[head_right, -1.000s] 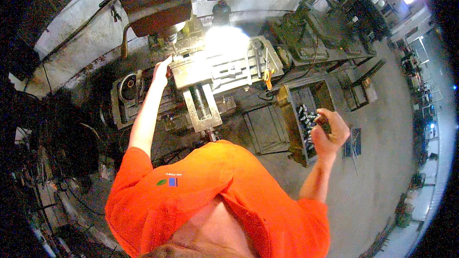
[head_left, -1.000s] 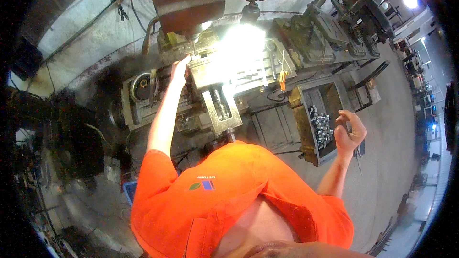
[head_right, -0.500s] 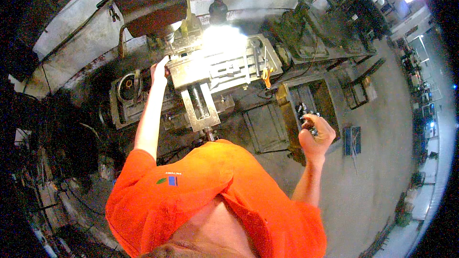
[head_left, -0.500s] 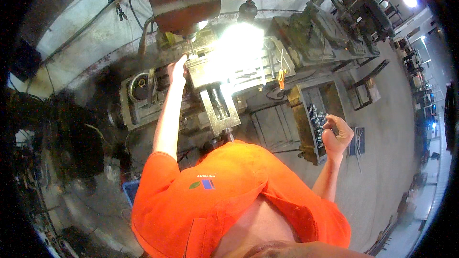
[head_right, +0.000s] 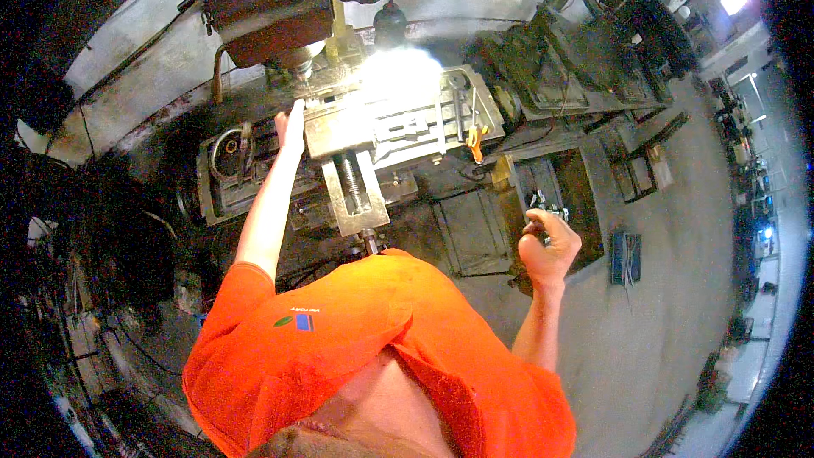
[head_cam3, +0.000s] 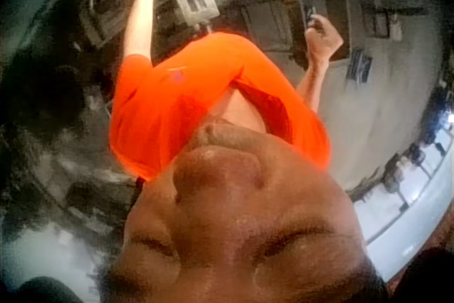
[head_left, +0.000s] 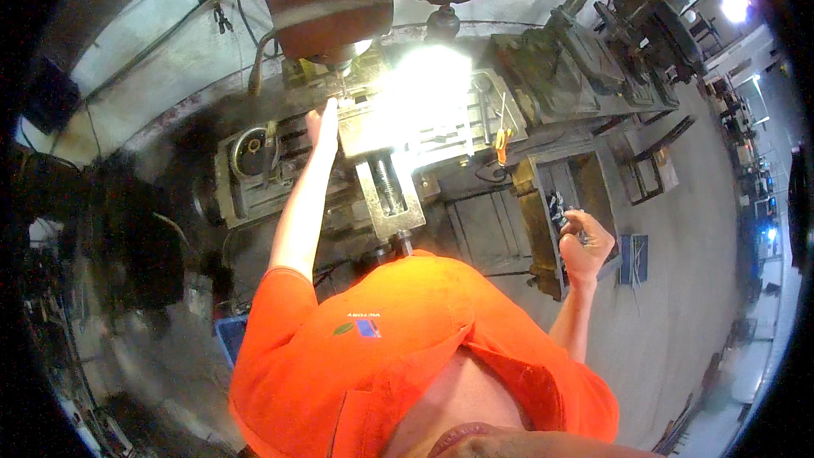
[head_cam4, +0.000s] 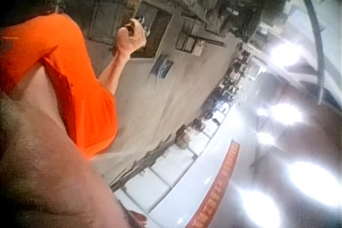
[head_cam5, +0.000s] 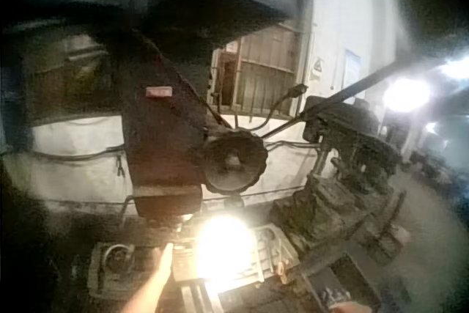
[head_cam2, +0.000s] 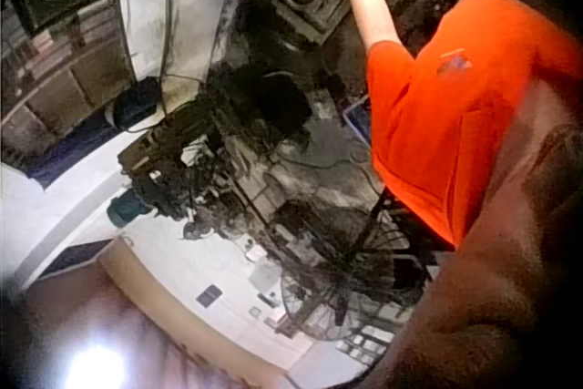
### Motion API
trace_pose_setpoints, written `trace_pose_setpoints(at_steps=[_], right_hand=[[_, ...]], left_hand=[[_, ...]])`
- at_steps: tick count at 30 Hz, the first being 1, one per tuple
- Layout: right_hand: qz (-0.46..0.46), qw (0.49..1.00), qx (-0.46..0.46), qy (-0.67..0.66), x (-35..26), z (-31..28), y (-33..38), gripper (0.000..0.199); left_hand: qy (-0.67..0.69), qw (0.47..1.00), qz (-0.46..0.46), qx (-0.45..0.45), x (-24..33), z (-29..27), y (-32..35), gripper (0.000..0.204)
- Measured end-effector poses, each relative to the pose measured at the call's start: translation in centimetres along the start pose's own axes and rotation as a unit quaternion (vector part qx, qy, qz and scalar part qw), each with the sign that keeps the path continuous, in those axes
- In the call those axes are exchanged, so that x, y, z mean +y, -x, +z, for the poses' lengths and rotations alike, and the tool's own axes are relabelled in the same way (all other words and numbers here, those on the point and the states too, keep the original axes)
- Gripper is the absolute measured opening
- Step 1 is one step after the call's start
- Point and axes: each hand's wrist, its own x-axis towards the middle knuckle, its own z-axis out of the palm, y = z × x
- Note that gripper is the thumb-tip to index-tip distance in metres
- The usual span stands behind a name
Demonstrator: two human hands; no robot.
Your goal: The person operates a milling machine in a workshop, repeatedly loading small metal parts into the machine, activating the milling process, and removing the finished parts. The person uses a screwdriver to adjust the machine and a hose to apply coolant during the process.
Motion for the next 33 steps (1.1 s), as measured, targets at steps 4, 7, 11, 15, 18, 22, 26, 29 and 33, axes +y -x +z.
trace_pose_setpoints(at_steps=[4,7,11,15,18,22,26,29,33], right_hand=[[-0.014,0.999,-0.037,0.014,-0.9,0.8,-0.4,0.030],[-0.046,0.996,-0.060,0.045,-0.6,1.0,-0.4,0.029],[-0.042,0.996,-0.073,0.030,-0.2,1.8,-0.4,0.028],[-0.032,0.995,-0.089,0.016,-0.5,2.4,-0.5,0.027],[-0.022,0.996,-0.074,0.033,0.1,2.0,0.1,0.027],[0.006,0.997,-0.062,0.036,1.1,1.7,1.1,0.025],[0.029,0.996,-0.080,-0.001,0.7,2.3,1.3,0.026],[0.024,0.995,-0.094,-0.008,0.2,2.6,1.4,0.027],[0.038,0.994,-0.097,-0.011,0.3,2.6,1.7,0.027]], left_hand=[[-0.210,0.977,0.004,-0.031,1.7,0.0,0.0,0.037],[-0.192,0.981,0.008,-0.017,1.6,0.2,0.2,0.039],[-0.179,0.983,0.039,-0.013,0.1,0.1,-0.7,0.037],[-0.119,0.990,0.061,-0.052,-1.3,-0.9,-2.1,0.040],[-0.071,0.996,0.002,-0.054,0.8,-1.5,-0.8,0.043],[-0.117,0.992,0.055,0.000,-0.5,-1.1,-1.3,0.044],[-0.143,0.986,0.074,0.049,0.6,-0.3,0.2,0.041],[-0.187,0.976,0.072,0.082,0.3,-0.5,0.1,0.041],[-0.147,0.982,0.073,0.093,0.0,-1.4,1.0,0.040]])
